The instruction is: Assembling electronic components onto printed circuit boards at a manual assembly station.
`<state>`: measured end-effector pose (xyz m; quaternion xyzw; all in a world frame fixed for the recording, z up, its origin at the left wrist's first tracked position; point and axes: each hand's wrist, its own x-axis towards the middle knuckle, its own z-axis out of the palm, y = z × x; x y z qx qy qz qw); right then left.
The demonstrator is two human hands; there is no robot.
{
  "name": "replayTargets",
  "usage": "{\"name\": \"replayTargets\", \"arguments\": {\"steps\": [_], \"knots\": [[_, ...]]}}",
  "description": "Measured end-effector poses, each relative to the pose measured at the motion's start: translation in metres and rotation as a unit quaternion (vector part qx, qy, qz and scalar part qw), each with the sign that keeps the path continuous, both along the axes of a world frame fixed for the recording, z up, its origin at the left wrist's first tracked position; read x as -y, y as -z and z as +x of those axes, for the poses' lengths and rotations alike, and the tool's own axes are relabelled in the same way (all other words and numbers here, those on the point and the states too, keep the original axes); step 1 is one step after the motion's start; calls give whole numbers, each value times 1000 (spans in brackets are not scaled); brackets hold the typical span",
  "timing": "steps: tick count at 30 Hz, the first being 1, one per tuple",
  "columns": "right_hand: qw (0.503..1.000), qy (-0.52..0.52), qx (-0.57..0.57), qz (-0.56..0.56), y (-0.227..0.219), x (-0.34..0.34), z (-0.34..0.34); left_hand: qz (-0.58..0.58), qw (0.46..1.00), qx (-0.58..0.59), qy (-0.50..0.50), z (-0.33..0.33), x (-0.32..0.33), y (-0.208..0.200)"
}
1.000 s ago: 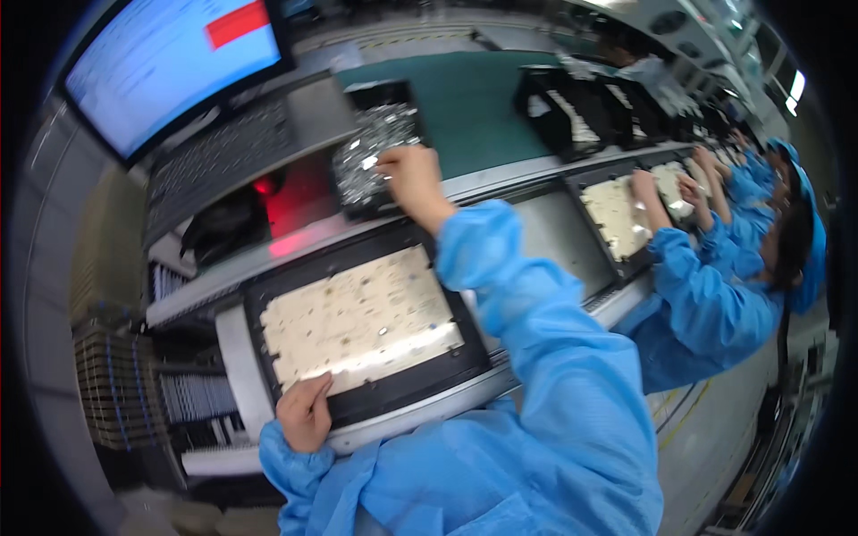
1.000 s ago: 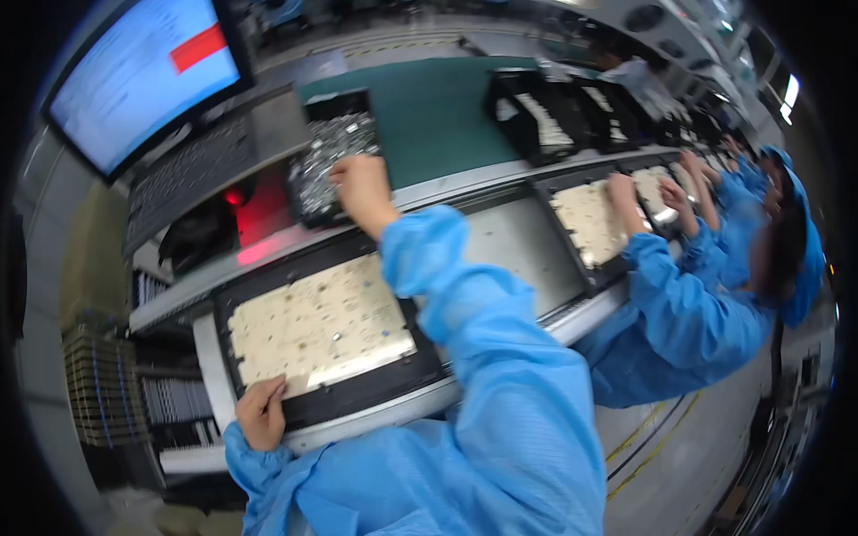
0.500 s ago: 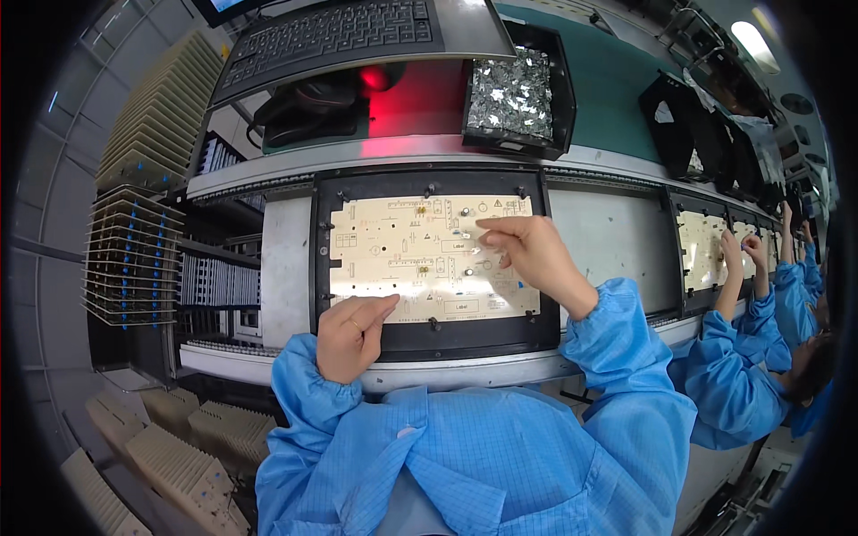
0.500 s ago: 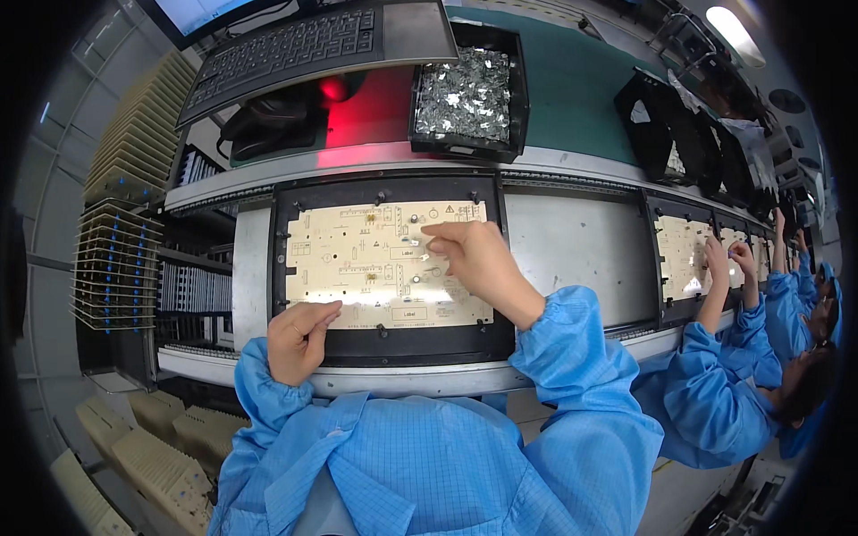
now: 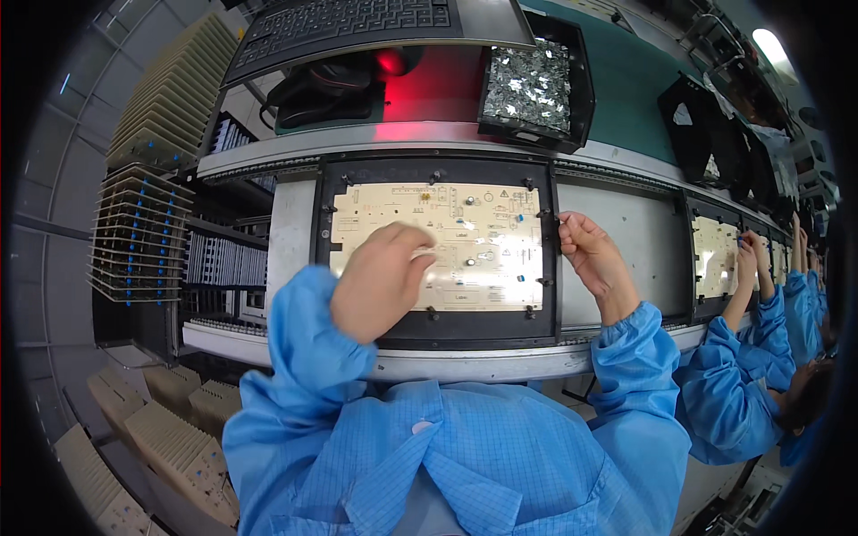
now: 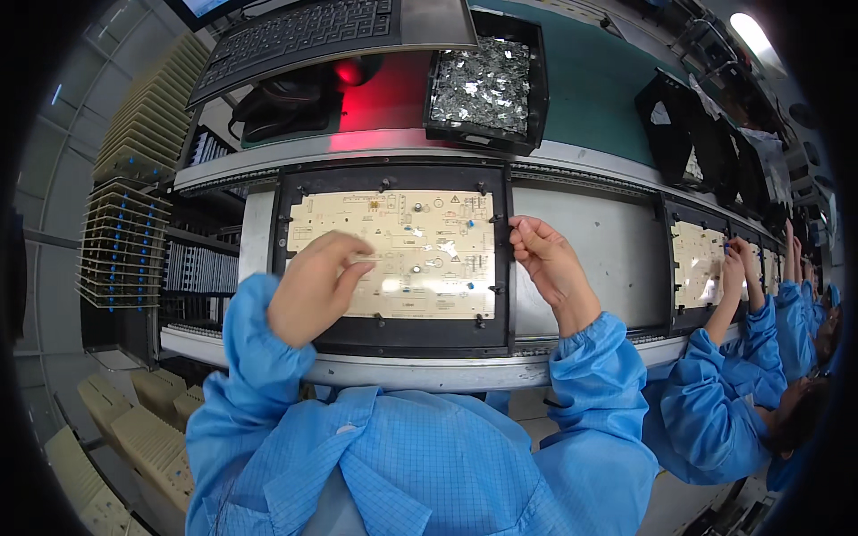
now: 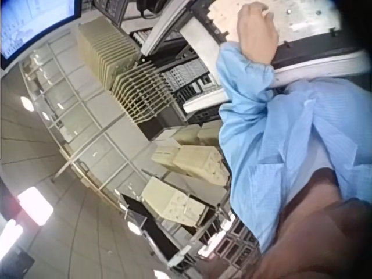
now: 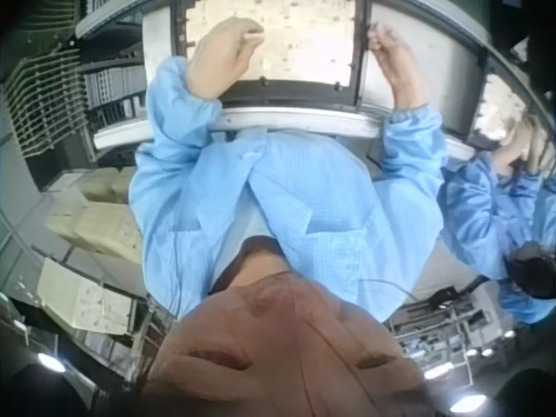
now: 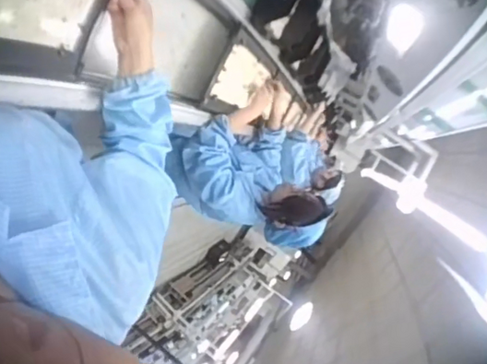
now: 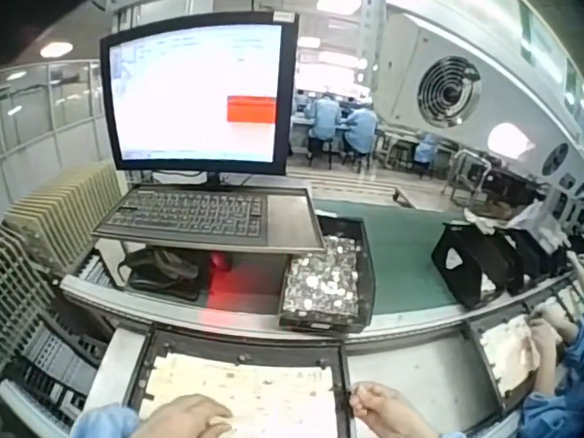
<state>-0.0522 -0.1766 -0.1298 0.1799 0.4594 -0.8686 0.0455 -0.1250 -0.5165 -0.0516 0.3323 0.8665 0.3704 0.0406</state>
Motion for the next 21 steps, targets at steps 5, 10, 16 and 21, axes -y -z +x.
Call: {"name": "replayTargets", "arguments": {"steps": [5, 10, 16, 21], "knots": [[999, -55, 2, 4, 0, 31, -12, -94, 995, -23, 37, -20, -50, 26], [997, -48, 10, 58, 0, 32, -19, -149, 987, -4, 58, -30, -62, 52], [941, -36, -16, 335, -30, 39, -46, -134, 990, -3, 54, -26, -61, 58], [880, -48, -25, 472, -27, 54, -78, 44, 998, 26, -40, -10, -49, 35]]}}
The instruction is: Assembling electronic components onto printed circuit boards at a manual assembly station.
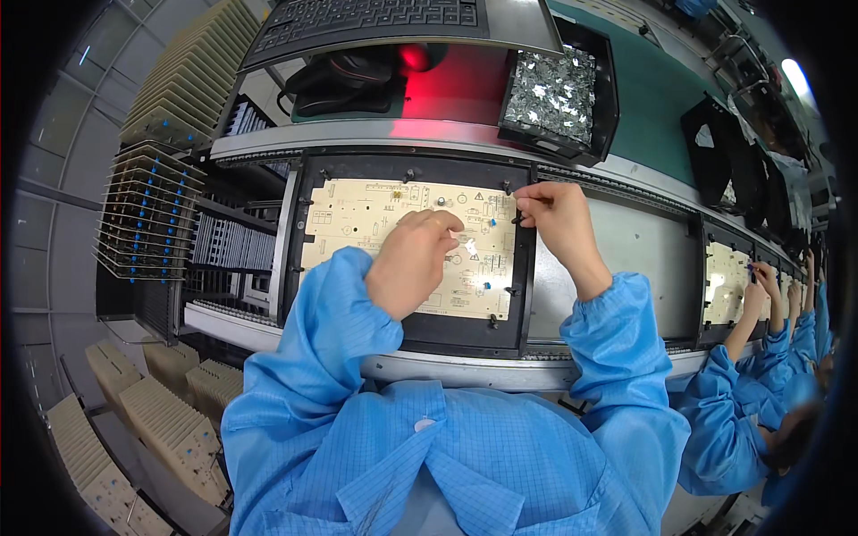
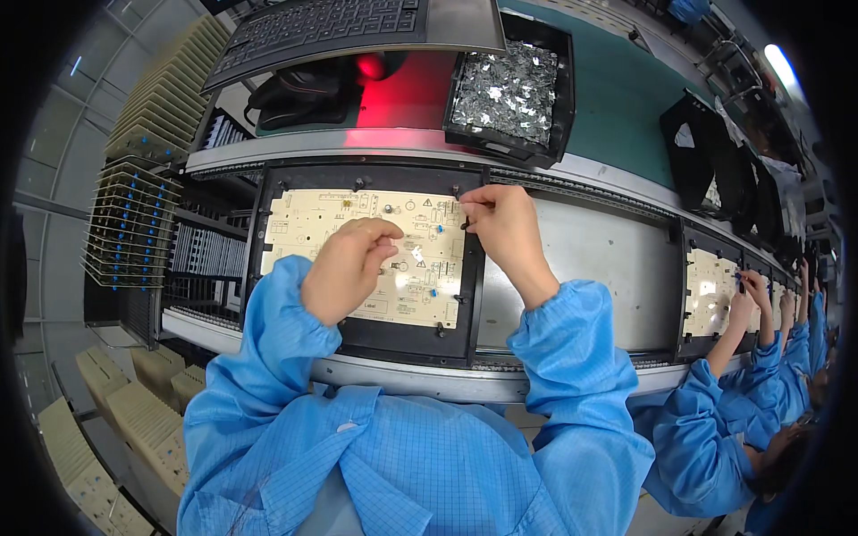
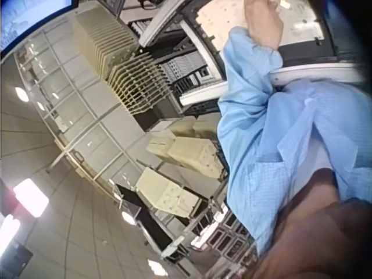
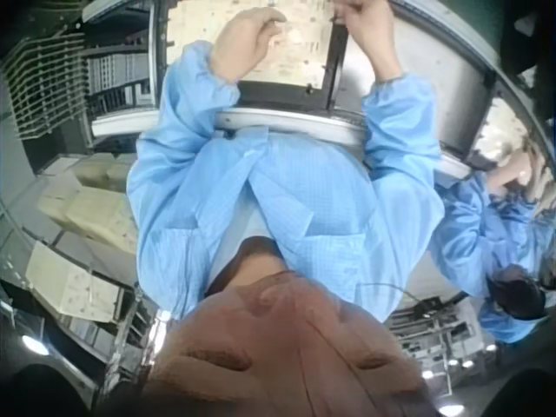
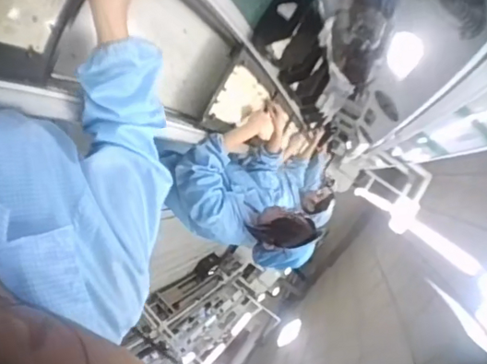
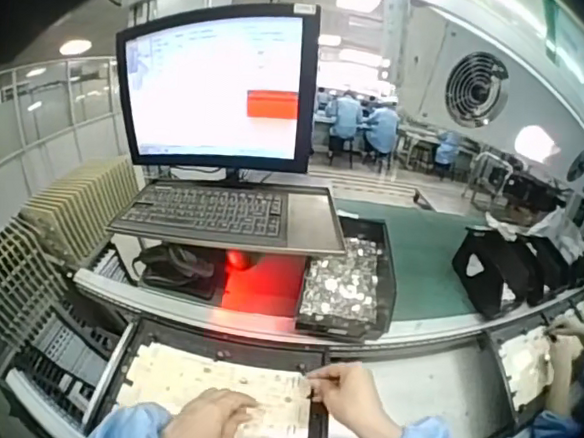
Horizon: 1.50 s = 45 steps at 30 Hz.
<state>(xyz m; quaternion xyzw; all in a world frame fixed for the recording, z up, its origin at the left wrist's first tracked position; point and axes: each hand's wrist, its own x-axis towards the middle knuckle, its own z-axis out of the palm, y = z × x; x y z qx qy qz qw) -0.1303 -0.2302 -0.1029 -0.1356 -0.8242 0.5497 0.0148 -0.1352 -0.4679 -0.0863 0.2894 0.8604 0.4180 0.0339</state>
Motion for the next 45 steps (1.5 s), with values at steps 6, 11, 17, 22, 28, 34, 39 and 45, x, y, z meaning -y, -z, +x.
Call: {"name": "replayTargets", "arguments": {"steps": [6, 11, 17, 22, 28, 34, 39, 45], "knots": [[995, -6, 0, 100, 5, 16, -15, 169, 956, 223, -87, 16, 41, -15], [991, 15, -3, 133, 6, 24, -21, 216, 935, 254, -119, 18, 66, -15], [980, 49, 29, 191, 1, 33, -26, 228, 916, 298, -142, 19, 78, -3], [966, 55, 70, 245, -9, 39, -29, 241, 904, 321, -145, 20, 84, -3], [895, 42, -14, 444, -5, 61, -23, 220, 916, 309, -131, 21, 83, -3], [928, -63, -29, 366, -18, 70, 36, 219, 942, 227, -113, 13, 87, 3], [946, -72, -84, 305, 28, 88, 49, 187, 958, 206, -69, -4, 75, 2], [942, -31, -87, 321, 23, 89, 59, 111, 965, 236, -28, -38, 10, 3]]}}
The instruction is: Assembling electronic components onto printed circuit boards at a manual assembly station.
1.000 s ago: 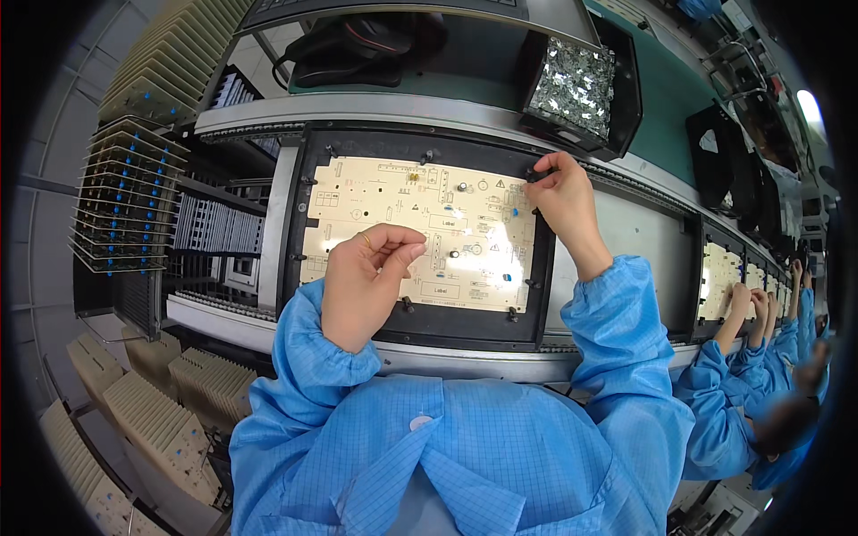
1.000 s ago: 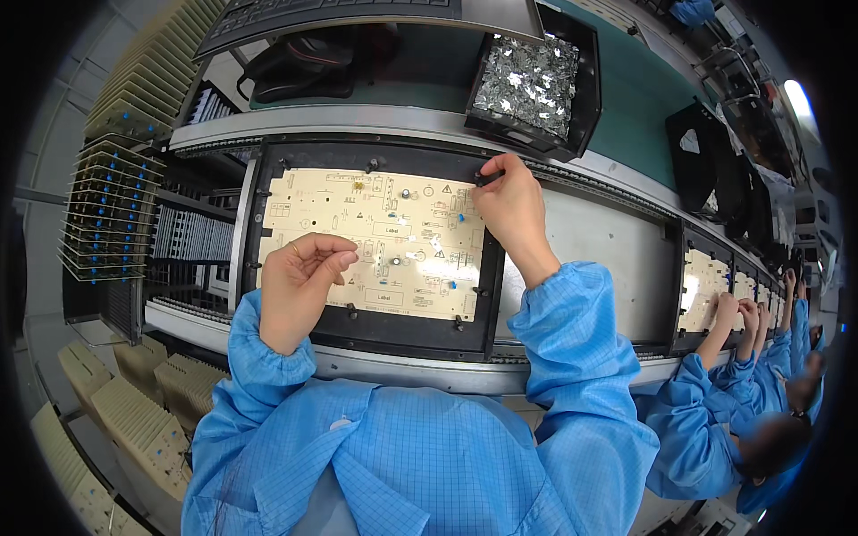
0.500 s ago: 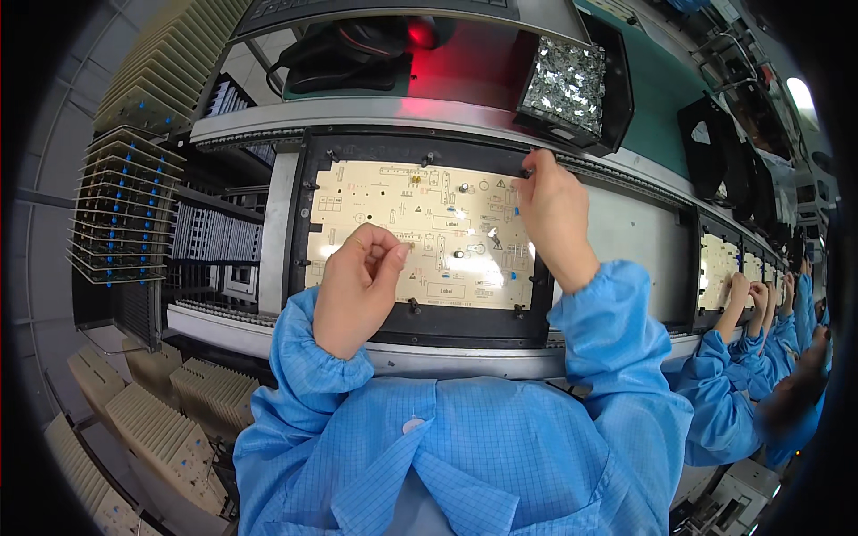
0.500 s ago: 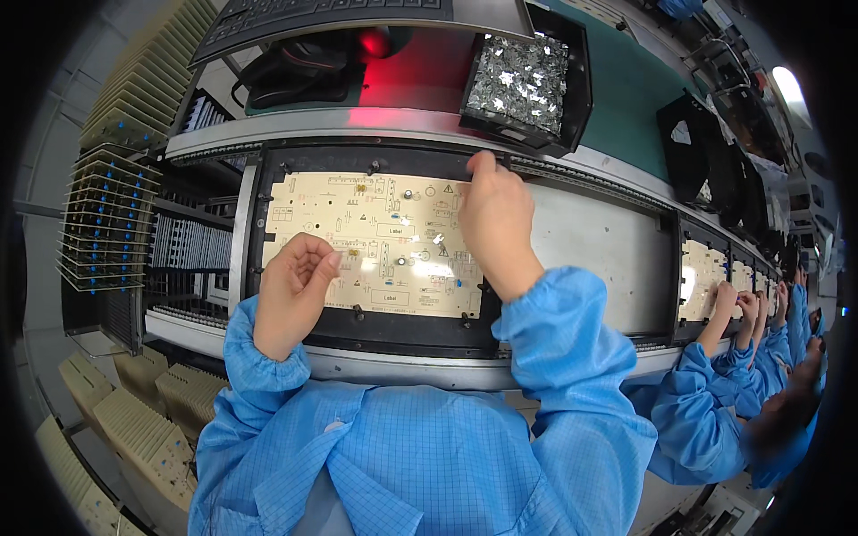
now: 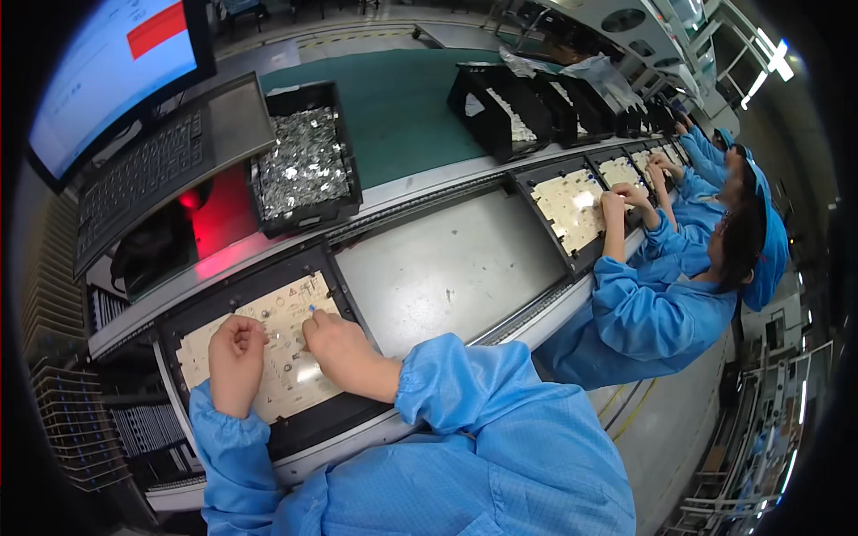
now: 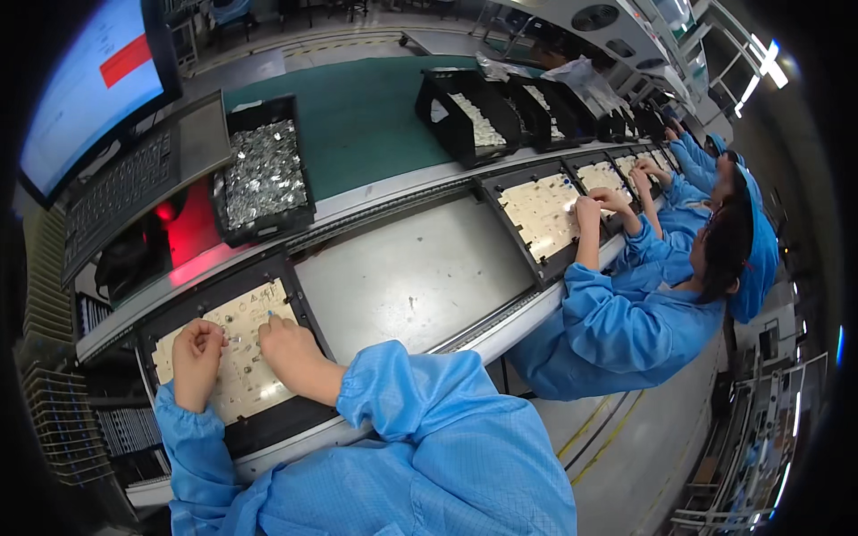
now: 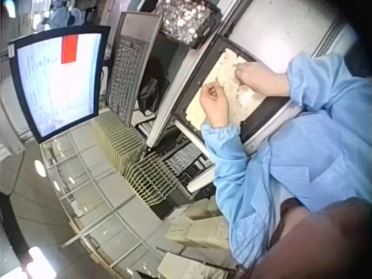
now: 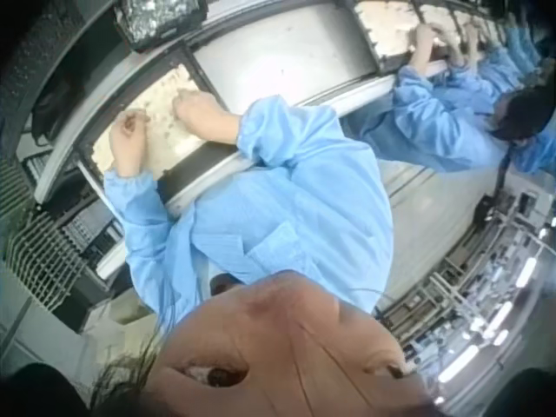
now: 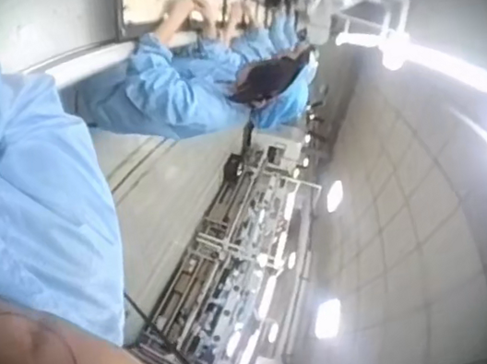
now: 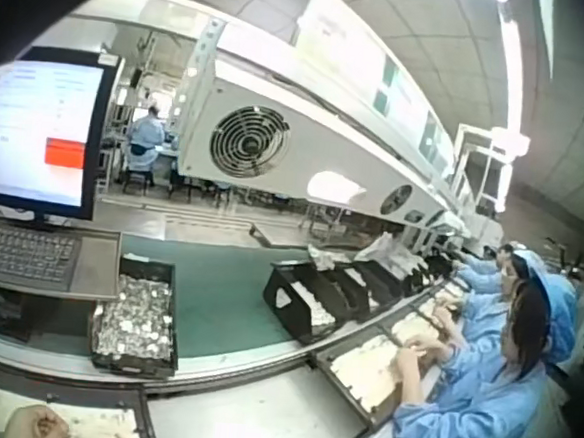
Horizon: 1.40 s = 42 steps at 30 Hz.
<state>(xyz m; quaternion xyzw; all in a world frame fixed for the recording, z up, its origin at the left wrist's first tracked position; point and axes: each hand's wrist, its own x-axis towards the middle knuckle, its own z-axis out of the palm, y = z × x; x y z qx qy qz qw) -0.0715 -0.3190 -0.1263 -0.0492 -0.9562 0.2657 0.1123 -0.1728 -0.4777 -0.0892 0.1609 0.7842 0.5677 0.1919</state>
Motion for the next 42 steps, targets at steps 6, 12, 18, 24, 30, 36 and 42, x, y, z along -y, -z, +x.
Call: {"name": "replayTargets", "arguments": {"steps": [6, 12, 18, 24, 30, 36, 42], "knots": [[978, -37, -111, -173, 2, -30, 5, -131, 983, -122, 32, -20, -34, 15], [944, 88, -120, -295, -26, -68, 26, -232, 953, -195, 13, -14, -71, 14], [931, 83, -119, -336, -41, -67, 30, -246, 958, -146, -9, -13, -80, 10], [923, 87, -122, -354, -45, -66, 32, -268, 953, -140, 16, -14, -101, 5], [923, 93, -130, -349, -49, -66, 33, -279, 951, -135, 18, -16, -107, 12], [922, 100, -131, -351, -50, -68, 34, -280, 950, -132, 26, -19, -108, 13], [920, 105, -138, -350, -50, -68, 33, -274, 954, -115, 36, -21, -109, 11]]}}
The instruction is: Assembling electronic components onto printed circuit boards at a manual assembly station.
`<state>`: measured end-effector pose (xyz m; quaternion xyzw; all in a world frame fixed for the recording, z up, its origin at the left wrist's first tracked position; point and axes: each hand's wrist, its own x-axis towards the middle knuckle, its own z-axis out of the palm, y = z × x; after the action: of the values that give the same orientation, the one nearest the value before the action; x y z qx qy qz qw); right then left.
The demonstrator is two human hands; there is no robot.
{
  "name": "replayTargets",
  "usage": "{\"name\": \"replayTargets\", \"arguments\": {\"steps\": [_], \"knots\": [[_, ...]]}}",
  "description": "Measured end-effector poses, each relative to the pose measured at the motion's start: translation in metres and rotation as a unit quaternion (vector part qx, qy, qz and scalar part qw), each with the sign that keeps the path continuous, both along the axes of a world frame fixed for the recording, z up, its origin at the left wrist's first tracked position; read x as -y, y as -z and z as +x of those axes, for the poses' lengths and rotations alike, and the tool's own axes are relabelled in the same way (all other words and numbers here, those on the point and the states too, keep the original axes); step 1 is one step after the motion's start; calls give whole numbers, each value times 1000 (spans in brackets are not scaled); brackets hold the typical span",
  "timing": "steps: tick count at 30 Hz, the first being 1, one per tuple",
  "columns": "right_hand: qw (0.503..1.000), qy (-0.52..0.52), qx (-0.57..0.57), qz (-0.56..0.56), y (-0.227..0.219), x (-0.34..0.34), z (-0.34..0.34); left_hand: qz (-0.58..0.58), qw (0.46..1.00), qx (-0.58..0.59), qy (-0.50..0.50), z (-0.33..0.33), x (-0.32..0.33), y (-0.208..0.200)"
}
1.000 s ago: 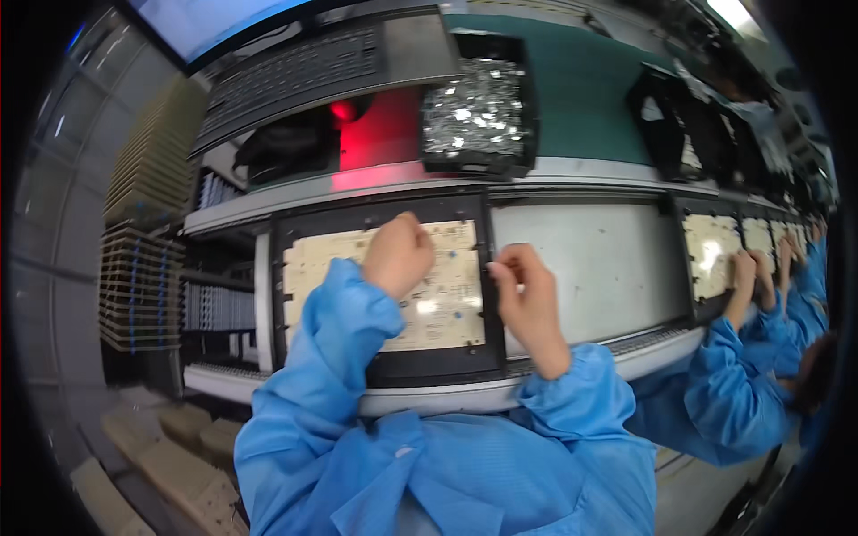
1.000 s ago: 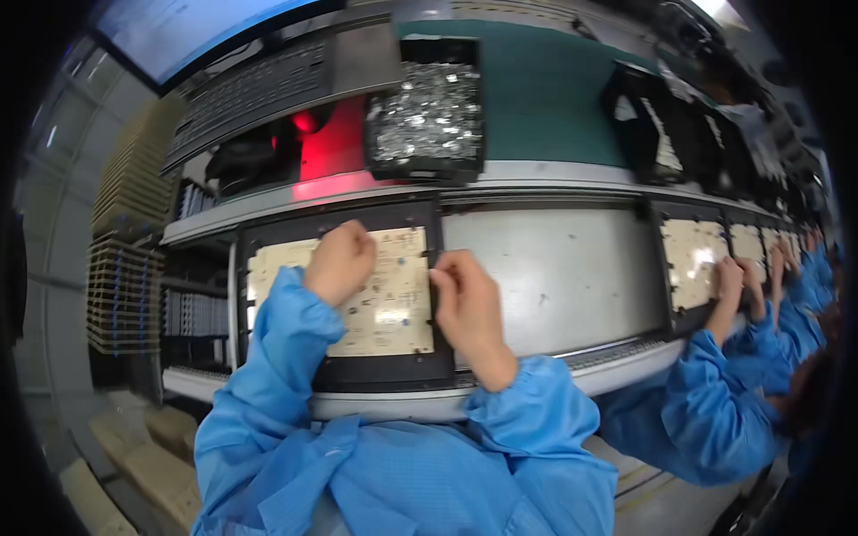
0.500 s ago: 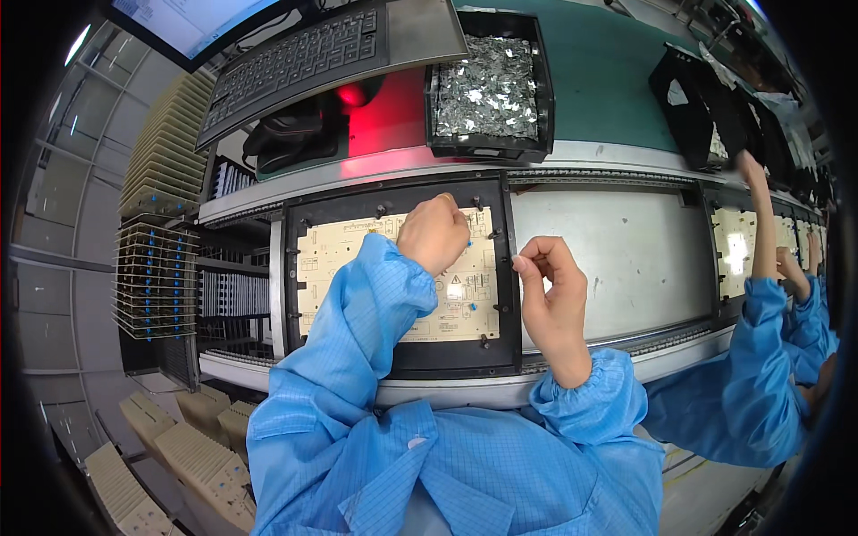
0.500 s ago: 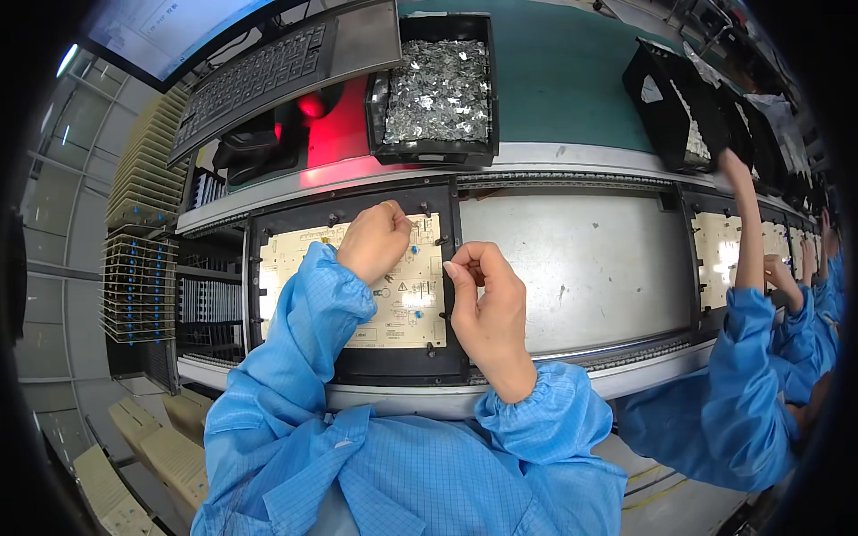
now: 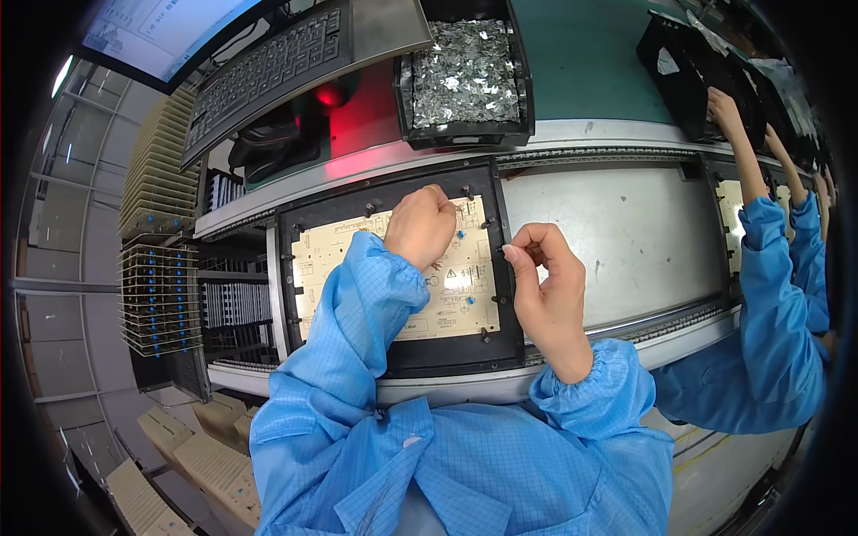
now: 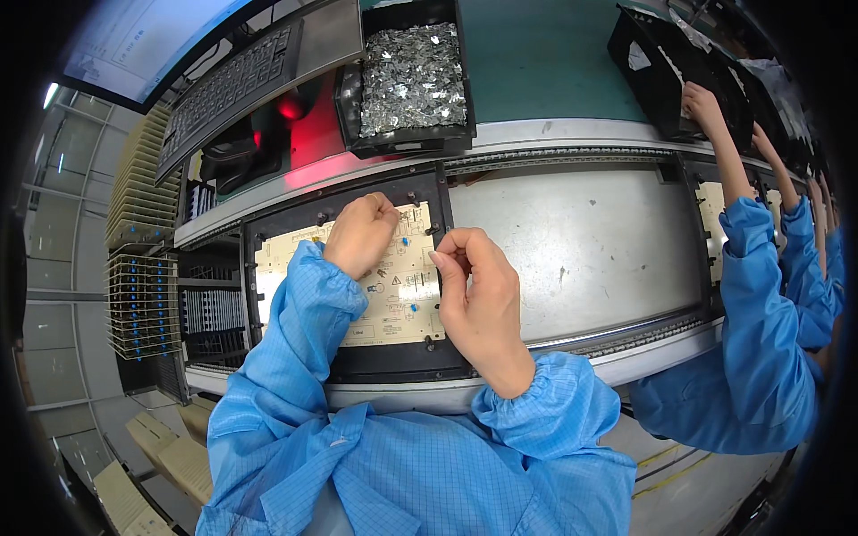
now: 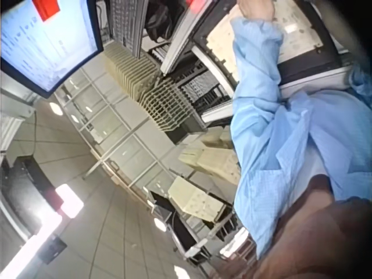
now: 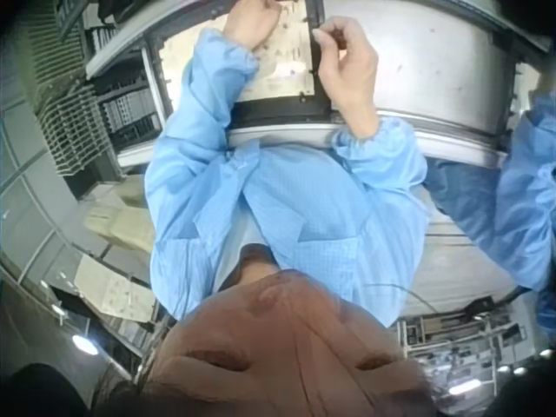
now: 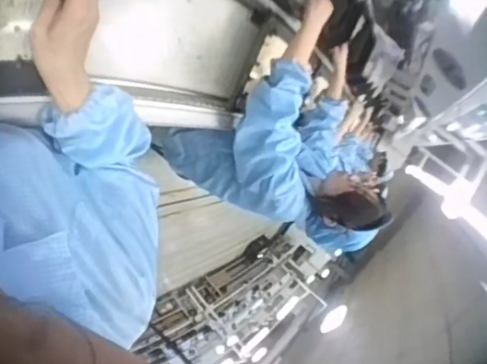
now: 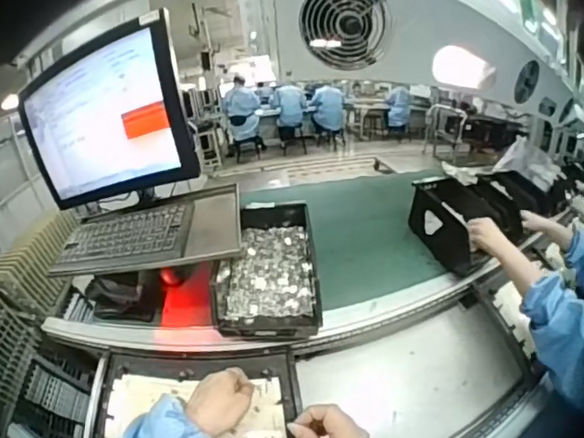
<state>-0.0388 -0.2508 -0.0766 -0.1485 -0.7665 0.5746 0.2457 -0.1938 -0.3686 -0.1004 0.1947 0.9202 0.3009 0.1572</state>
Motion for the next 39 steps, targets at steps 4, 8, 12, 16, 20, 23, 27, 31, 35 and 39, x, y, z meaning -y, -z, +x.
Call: {"name": "replayTargets", "arguments": {"steps": [4, 8, 12, 16, 20, 23, 27, 31, 35, 39], "knots": [[1000, 2, 0, -9, 0, -1, -1, -4, 1000, 4, 9, 0, -3, -3], [1000, 7, -5, 5, 1, -2, -2, -7, 1000, -4, 3, 1, -7, 0], [999, 30, -9, -12, 4, -1, -3, -70, 996, -56, -1, 13, -23, -5], [998, 47, -20, -38, 9, -4, -6, -112, 990, -87, -6, 21, -31, -6], [993, 57, 46, -94, 16, -12, -9, -78, 992, -87, 39, 11, -13, -12], [993, 30, 60, -93, 25, -18, -16, -3, 995, -95, 38, 0, 21, -34], [993, -11, 107, -53, 32, -31, -31, -15, 990, -118, 77, 18, 65, -22], [986, -57, 135, 78, 27, -37, -62, -4, 994, -73, 79, 47, 70, -10], [977, -37, 179, 109, 26, -32, -83, 4, 994, -81, 67, 50, 68, 5], [964, -8, 210, 164, 25, -30, -91, 41, 990, -114, 74, 51, 71, 12]]}}
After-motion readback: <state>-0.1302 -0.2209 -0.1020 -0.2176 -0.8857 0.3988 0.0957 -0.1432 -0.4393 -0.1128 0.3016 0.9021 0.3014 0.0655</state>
